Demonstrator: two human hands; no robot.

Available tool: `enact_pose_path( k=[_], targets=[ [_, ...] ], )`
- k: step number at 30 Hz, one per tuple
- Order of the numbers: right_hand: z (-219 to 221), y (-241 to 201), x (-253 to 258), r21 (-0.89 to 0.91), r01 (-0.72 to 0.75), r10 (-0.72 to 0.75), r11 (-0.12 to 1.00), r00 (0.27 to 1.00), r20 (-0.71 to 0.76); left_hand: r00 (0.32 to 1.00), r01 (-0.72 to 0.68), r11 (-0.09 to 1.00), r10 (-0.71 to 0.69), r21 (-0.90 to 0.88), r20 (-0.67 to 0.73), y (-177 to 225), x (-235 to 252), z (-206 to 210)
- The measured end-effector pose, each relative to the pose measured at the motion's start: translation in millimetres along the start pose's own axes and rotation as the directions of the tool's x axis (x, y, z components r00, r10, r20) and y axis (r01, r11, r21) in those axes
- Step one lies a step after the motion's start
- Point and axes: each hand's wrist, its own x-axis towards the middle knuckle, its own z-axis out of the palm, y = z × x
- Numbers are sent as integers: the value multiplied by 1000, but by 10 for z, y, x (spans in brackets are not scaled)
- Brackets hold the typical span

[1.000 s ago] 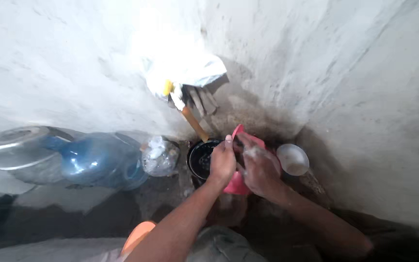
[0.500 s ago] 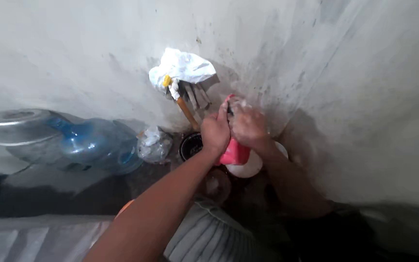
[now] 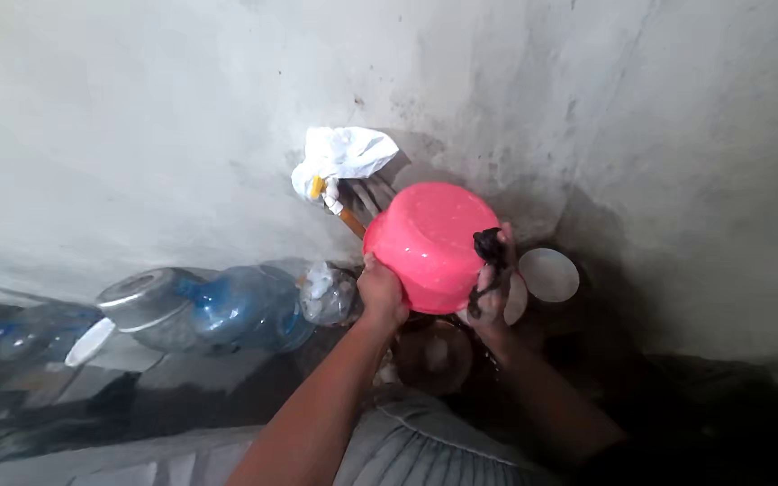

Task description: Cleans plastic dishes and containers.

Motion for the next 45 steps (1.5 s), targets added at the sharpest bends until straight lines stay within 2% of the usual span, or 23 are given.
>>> enact_pose_path(
  k=[2, 3, 5, 7, 8, 10, 11, 12, 14, 15, 17, 18, 20, 22, 24, 27, 31, 35, 39, 40, 42, 44, 45],
  targets=[
    [-16, -165, 204, 122, -350, 357, 929, 933, -43, 1000, -9, 999, 8, -32, -6, -54, 82, -119],
    [-50, -218, 373, 152, -494, 498, 856, 867, 13, 1000, -28, 999, 28, -44, 3, -61, 109, -164],
    [-196, -8, 689, 147, -622, 595, 769, 781, 189, 998, -66, 997, 67, -31, 20, -47, 83, -217],
    [-208, 94, 1057, -19, -657, 647, 754, 738, 193, 995, -102, 992, 102, 76, 6, -4, 1, -199],
    [-201, 81, 1251, -217, -616, 653, 757, 725, 219, 992, -124, 983, 124, 133, 10, 22, -41, -180],
    [-220, -38, 1567, -547, -405, 647, 732, 665, 373, 985, -171, 961, 173, 219, 11, 59, -92, -158],
    [-192, -152, 1646, -559, -407, 663, 723, 636, 394, 981, -187, 952, 193, 241, 1, 71, -96, -153],
    [-145, -226, 1703, -505, -480, 685, 717, 621, 381, 977, -206, 946, 214, 250, -8, 87, -99, -150],
    [-93, -339, 1800, -320, -607, 684, 727, 602, 412, 969, -240, 947, 246, 214, -2, 123, -127, -142],
    [-102, -424, 1847, -273, -614, 659, 740, 585, 472, 967, -250, 945, 256, 211, 2, 142, -150, -137],
    [-90, -572, 1909, -303, -471, 556, 828, 625, 548, 963, -262, 938, 269, 227, 1, 186, -202, -116],
    [-64, -666, 1918, -376, -317, 489, 871, 646, 587, 963, -264, 934, 271, 240, 6, 191, -228, -106],
    [37, -811, 1862, -531, -16, 394, 847, 689, 608, 963, -266, 931, 268, 249, 25, 179, -261, -78],
    [177, -820, 1659, -520, 221, 185, 825, 763, 619, 959, -275, 919, 282, 282, 17, 205, -283, -29],
    [275, -796, 1347, -414, 374, -23, 830, 765, 644, 951, -289, 898, 308, 332, -4, 210, -247, 4],
    [212, -906, 841, -221, 391, -138, 894, 708, 692, 951, -281, 861, 309, 423, 1, 174, -270, -33],
    [25, -869, 486, -83, 383, -239, 920, 717, 654, 936, -325, 809, 351, 490, 40, 160, -277, -65],
    [83, -838, 880, -86, 467, -317, 880, 713, 626, 912, -380, 709, 396, 594, 111, 196, -418, -24],
    [233, -1095, 1326, -151, 301, -157, 942, 788, 596, 835, -510, 539, 499, 671, 234, 241, -489, -33],
    [262, -1194, 1382, -169, 302, -129, 938, 759, 639, 806, -549, 491, 526, 676, 272, 240, -480, -42],
    [304, -1316, 1430, -192, 434, -105, 880, 573, 813, 735, -629, 392, 582, 671, 349, 214, -466, -56],
    [376, -1306, 1354, -211, 650, -55, 730, 365, 930, 659, -697, 307, 629, 648, 411, 206, -469, -73],
    [405, -1274, 1293, -206, 736, -55, 645, 313, 948, 628, -717, 270, 649, 642, 429, 205, -455, -86]
  ],
)
